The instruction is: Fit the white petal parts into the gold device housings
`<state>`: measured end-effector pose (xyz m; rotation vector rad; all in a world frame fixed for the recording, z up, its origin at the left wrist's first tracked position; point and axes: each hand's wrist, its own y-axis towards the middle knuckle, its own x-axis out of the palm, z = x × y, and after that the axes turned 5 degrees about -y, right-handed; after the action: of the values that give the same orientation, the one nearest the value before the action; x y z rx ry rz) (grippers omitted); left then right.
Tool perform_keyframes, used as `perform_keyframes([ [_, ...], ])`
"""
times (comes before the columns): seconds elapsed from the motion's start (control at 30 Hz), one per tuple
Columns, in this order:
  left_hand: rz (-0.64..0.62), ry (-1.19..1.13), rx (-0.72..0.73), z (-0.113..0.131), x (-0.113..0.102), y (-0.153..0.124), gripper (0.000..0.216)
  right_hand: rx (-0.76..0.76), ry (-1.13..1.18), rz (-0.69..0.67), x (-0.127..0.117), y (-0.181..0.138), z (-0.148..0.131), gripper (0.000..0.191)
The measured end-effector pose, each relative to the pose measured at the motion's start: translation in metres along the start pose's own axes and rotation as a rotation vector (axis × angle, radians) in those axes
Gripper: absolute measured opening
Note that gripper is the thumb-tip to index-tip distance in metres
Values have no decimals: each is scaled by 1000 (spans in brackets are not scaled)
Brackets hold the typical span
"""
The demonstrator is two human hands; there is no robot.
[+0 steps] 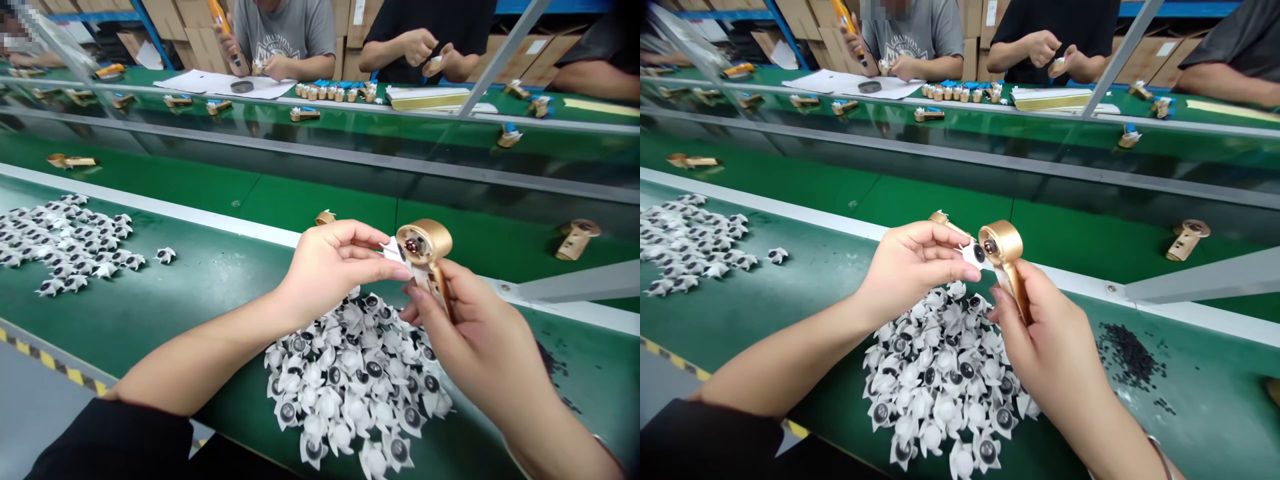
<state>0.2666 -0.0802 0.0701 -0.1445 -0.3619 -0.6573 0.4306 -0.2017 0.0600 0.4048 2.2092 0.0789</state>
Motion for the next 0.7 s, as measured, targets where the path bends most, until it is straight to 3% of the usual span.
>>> perform_keyframes([
  [0.33,41,77,-40,7,-1,-2,33,-247,-353,101,2,-1,-2,4],
  [0.57,-28,-57,-101,4,-8,6,31,-436,-568,174,4,-2,10,31],
  [0.7,-35,-103,-183,-4,-12,11,30,-533,-652,172,2,1,15,36],
])
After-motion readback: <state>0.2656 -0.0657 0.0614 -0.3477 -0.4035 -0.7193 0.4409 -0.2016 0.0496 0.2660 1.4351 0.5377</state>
